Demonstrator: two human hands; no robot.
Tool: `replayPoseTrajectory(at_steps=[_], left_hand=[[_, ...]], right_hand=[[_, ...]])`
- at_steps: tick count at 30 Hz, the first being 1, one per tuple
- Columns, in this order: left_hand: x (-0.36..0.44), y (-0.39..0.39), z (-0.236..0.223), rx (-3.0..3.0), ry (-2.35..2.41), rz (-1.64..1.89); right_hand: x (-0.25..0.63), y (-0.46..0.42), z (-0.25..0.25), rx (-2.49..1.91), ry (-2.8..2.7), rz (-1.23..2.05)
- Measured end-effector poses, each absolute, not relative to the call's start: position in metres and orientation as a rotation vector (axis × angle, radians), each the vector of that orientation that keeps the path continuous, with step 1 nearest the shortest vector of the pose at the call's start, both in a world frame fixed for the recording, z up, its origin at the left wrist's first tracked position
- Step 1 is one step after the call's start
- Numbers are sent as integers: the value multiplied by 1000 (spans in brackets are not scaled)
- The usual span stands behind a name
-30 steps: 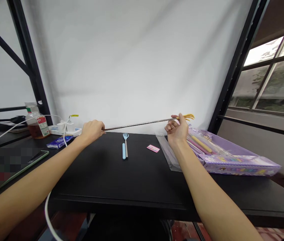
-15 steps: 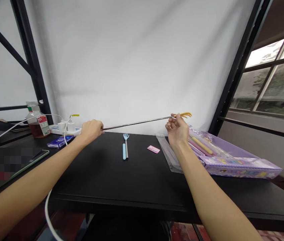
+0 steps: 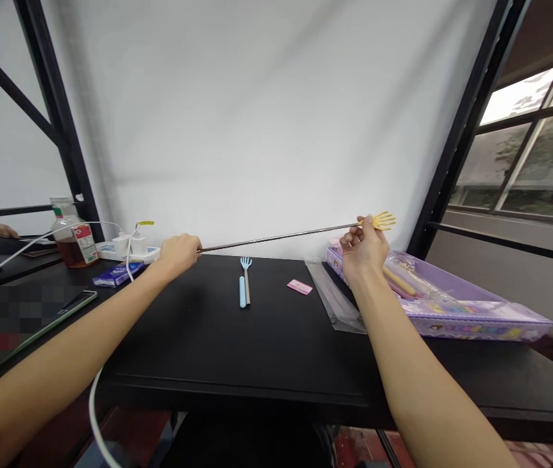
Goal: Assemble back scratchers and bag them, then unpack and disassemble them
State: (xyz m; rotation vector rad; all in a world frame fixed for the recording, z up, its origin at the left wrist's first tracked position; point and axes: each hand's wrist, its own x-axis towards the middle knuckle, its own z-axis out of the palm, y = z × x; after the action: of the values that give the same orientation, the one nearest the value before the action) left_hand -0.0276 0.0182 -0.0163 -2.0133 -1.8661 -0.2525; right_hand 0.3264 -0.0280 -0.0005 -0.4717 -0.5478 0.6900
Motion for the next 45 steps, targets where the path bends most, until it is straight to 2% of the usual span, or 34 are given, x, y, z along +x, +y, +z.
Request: replayPoseTrajectory(at_steps=[9,16,23,32,40,45], left_hand=[[-39,19,-15,-2063,-1845,-312],[-31,18,-16,-2322,-1273,-477],[-17,10,-19,-2432,-1010,-591],[26,-24,-26,-2498,-887,-549],[37,-22,-31,-2478,-954,-672],[34,-23,-25,-2507,-994,-623]], right_hand=[[352,-26,-3,-548,-442,617],[340,-32,-3,-533,-827,836],[313,-34,-18,-765,-1243,869],[238,-46,-42,-929,-1764,713],[235,-40,-40,-911,-1705,697],[231,-41,-41,-937,-1656,787]])
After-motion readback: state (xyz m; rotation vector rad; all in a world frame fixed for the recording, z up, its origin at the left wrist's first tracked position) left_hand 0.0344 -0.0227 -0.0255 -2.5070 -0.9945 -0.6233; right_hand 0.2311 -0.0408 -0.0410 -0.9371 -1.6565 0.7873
